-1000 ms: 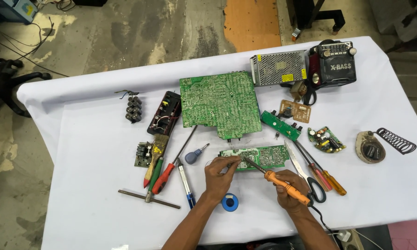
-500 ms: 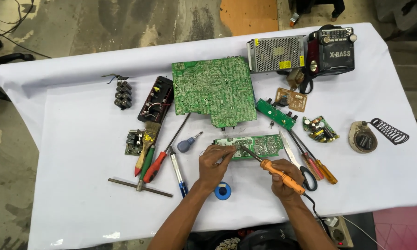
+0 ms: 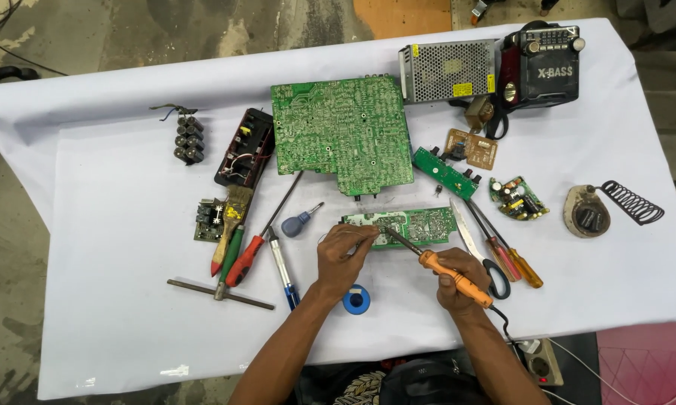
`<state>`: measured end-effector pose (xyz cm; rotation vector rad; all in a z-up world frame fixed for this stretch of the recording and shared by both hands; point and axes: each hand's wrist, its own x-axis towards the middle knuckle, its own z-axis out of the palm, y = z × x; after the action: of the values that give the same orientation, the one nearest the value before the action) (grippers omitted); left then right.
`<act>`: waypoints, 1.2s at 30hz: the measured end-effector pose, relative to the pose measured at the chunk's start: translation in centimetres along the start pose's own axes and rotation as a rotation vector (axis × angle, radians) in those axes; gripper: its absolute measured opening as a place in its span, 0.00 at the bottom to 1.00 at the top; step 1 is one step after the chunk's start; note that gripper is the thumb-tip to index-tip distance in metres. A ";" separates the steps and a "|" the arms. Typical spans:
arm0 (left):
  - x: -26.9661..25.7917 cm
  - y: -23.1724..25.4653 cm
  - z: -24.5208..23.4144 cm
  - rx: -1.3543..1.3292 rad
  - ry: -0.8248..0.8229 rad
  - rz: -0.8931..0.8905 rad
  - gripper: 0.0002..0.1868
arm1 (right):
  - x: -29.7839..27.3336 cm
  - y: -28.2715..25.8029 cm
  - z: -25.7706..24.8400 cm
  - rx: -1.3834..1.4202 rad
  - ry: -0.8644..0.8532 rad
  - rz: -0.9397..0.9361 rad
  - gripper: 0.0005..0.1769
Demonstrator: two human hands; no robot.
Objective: Soldering electronic components onto a printed circuit board using a soldering iron and solder wire.
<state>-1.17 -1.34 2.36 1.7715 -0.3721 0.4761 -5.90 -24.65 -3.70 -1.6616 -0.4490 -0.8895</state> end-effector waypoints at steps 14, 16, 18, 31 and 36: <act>-0.2 -0.3 0.0 0.007 -0.008 0.006 0.08 | -0.5 0.4 0.0 0.007 0.015 -0.013 0.21; -0.2 -0.3 0.0 0.005 -0.012 0.005 0.08 | -0.5 0.4 0.1 0.004 0.006 -0.010 0.22; -0.2 -0.4 0.0 0.011 -0.008 0.015 0.09 | -0.7 0.8 0.0 0.011 0.003 -0.021 0.20; -0.9 -1.6 0.1 0.008 -0.010 0.133 0.08 | -1.8 0.5 0.7 -0.081 0.033 -0.017 0.20; -1.1 -1.7 0.1 -0.001 -0.024 0.157 0.08 | -1.7 0.2 0.7 -0.149 0.026 -0.039 0.19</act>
<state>-1.25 -1.04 0.34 1.7554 -0.5310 0.5661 -6.63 -23.75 -5.19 -1.7798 -0.4065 -0.9919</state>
